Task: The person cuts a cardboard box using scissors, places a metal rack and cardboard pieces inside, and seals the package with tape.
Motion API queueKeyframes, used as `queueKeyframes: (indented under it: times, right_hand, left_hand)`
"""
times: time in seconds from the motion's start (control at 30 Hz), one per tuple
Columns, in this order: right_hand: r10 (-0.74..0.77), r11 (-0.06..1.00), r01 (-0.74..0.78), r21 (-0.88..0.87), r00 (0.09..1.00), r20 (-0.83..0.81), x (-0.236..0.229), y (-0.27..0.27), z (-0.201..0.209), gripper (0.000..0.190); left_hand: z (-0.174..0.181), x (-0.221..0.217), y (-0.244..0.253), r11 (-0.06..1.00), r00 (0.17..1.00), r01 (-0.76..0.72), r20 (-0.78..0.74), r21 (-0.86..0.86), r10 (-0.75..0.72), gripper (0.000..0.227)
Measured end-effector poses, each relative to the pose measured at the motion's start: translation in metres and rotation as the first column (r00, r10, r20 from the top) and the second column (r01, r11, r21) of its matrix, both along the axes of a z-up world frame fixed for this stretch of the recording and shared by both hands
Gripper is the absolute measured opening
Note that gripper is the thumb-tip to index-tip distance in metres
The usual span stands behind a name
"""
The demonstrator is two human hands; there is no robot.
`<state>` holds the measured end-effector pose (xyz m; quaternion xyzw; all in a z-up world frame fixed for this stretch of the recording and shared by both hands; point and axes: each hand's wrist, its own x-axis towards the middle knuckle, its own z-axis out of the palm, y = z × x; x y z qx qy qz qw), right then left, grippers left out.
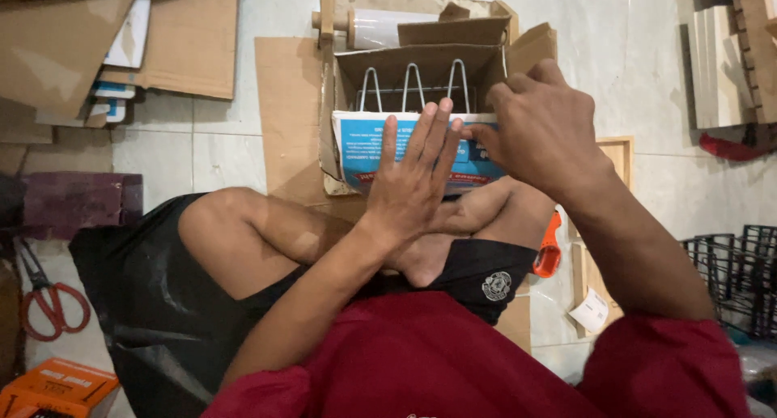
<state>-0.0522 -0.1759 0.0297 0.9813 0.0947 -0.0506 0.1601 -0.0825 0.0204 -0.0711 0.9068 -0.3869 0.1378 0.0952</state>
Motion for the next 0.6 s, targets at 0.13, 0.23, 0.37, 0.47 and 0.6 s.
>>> queueKeyframes:
  times: [0.13, 0.23, 0.37, 0.47, 0.6]
  right_hand:
    - [-0.023, 0.932, 0.013, 0.363, 0.999, 0.024, -0.005, -0.010, 0.014, 0.041]
    - [0.046, 0.581, -0.085, 0.809, 0.996, 0.071, -0.017, -0.024, 0.017, 0.036]
    - [-0.218, 0.020, -0.344, 0.939, 0.915, 0.340, -0.032, -0.058, -0.053, 0.061]
    - [-0.296, -0.057, -0.471, 0.880, 0.850, 0.435, -0.039, -0.037, -0.069, 0.088]
    - [-0.240, 0.619, -0.413, 0.668, 0.711, 0.662, -0.058, -0.026, -0.115, 0.070]
  left_hand:
    - [-0.005, 0.003, -0.006, 1.000, 1.000, -0.009, -0.014, 0.011, 0.009, 0.136]
    - [-0.009, 0.006, -0.015, 0.999, 0.994, -0.050, -0.093, 0.001, 0.050, 0.143]
    - [-0.023, 0.007, -0.028, 0.991, 0.996, -0.079, -0.047, -0.104, 0.075, 0.127]
    - [-0.028, 0.011, -0.034, 0.972, 0.998, -0.065, -0.027, -0.226, 0.061, 0.117]
    - [-0.029, 0.010, -0.029, 0.961, 0.999, -0.042, -0.013, -0.273, 0.040, 0.107]
